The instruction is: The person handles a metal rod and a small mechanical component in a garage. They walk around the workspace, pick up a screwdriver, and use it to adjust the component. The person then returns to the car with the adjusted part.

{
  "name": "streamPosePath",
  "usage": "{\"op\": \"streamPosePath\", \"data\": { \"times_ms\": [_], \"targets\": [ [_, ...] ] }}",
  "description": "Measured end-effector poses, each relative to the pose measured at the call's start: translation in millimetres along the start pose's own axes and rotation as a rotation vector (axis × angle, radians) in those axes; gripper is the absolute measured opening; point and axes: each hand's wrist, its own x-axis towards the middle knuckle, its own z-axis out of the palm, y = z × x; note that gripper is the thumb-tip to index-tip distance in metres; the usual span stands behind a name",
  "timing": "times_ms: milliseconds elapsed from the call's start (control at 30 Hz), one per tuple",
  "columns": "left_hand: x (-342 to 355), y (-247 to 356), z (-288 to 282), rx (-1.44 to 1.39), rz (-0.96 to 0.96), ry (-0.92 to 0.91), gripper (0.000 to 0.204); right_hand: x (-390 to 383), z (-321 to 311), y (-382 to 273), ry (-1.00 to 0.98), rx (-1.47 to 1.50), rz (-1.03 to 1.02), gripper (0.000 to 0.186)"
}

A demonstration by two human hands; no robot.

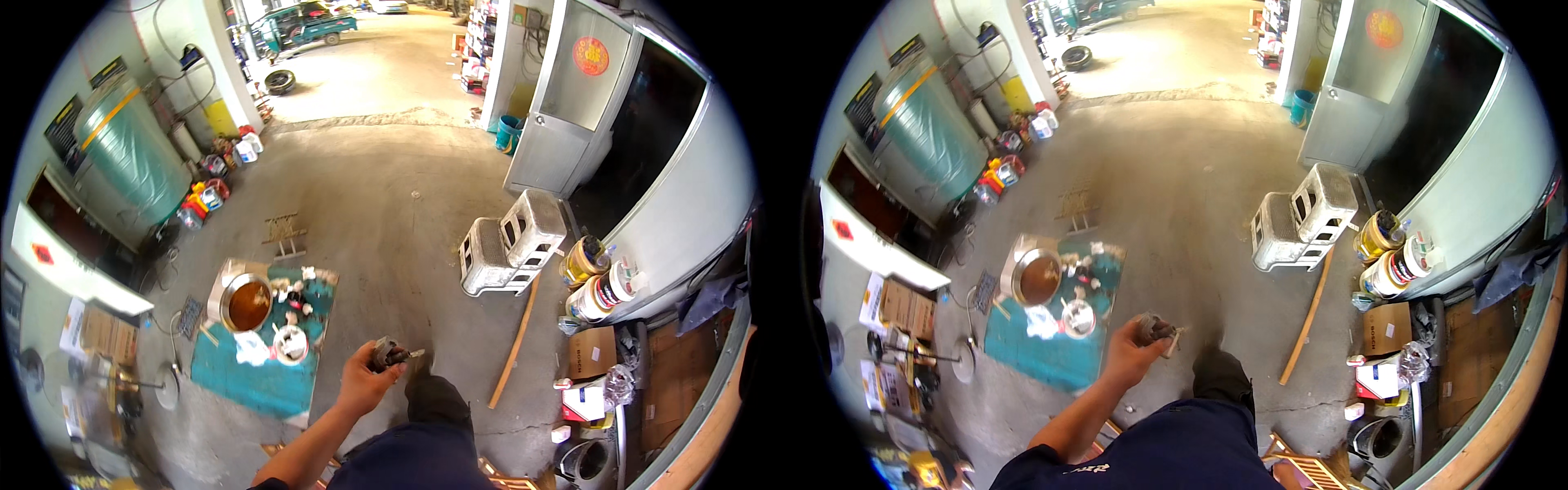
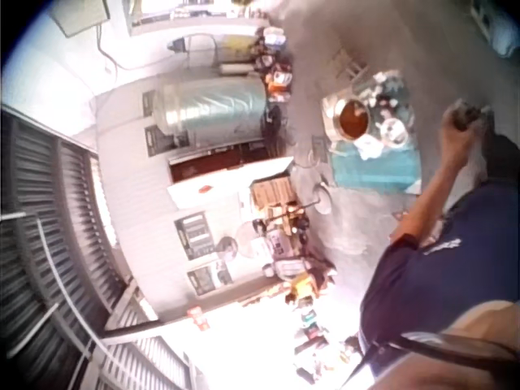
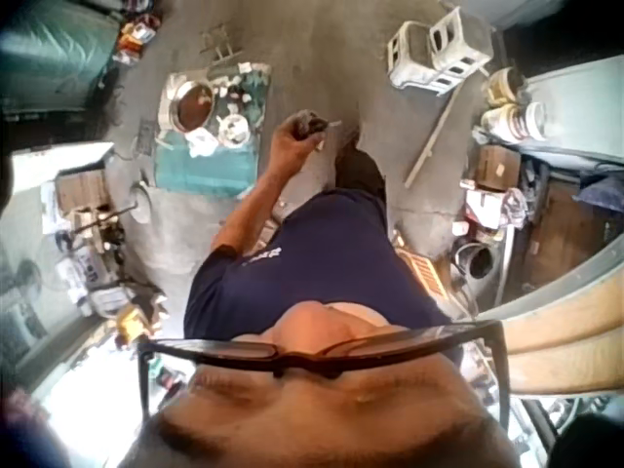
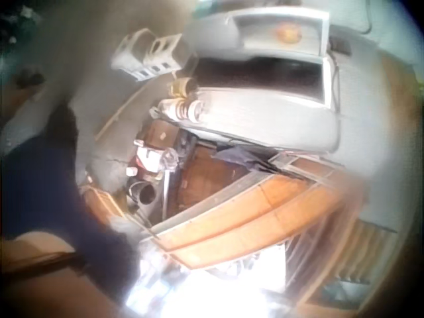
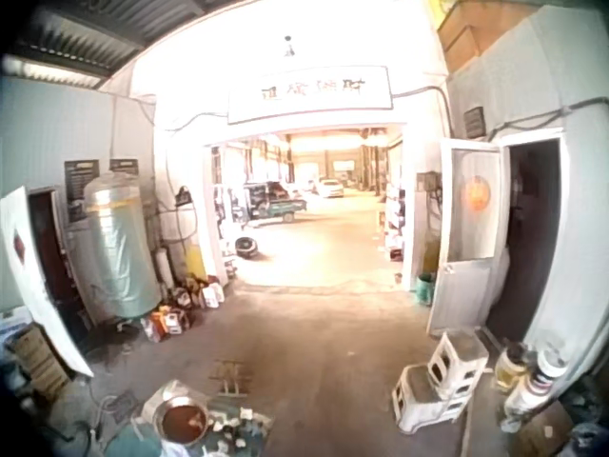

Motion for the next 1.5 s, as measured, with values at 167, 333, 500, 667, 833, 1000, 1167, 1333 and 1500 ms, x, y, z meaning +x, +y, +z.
{"op": "streamPosePath", "data": {
  "times_ms": [167,333,500,667,833,1000,1167,1333,1500],
  "targets": [
    [235.4,53.6,-17.9,0.044,0.099,-0.02,0.03,27.0,81.9,-222.6,-0.013,-0.013,-0.016,0.023],
    [422.0,134.6,-50.5,0.176,0.099,0.15,0.035,63.0,192.0,-530.2,-0.108,-0.007,-0.181,0.023],
    [587.4,170.5,-122.7,0.412,0.333,0.323,0.048,33.2,253.3,-961.9,-0.051,-0.012,-0.634,0.025],
    [768.7,187.3,-201.0,0.246,0.312,0.508,0.06,-11.9,348.7,-1269.7,-0.049,-0.026,-0.977,0.025],
    [984.5,224.9,-284.5,0.426,0.277,0.461,0.066,7.7,454.1,-1405.5,0.019,-0.189,-0.943,0.02],
    [1177.2,326.2,-348.0,0.682,0.163,0.312,0.068,-3.2,551.1,-1417.8,-0.082,-0.62,-0.528,0.027],
    [1389.3,364.8,-439.9,0.684,0.055,0.273,0.067,1.7,644.5,-1516.5,-0.123,-0.645,-0.252,0.025],
    [1575.9,340.8,-540.3,0.774,-0.016,0.464,0.062,45.1,741.7,-1738.4,-0.111,-0.604,-0.217,0.024],
    [1688.2,342.9,-646.7,0.924,-0.342,0.619,0.06,52.7,861.6,-2110.3,-0.063,-0.189,-0.464,0.04]
  ]
}}
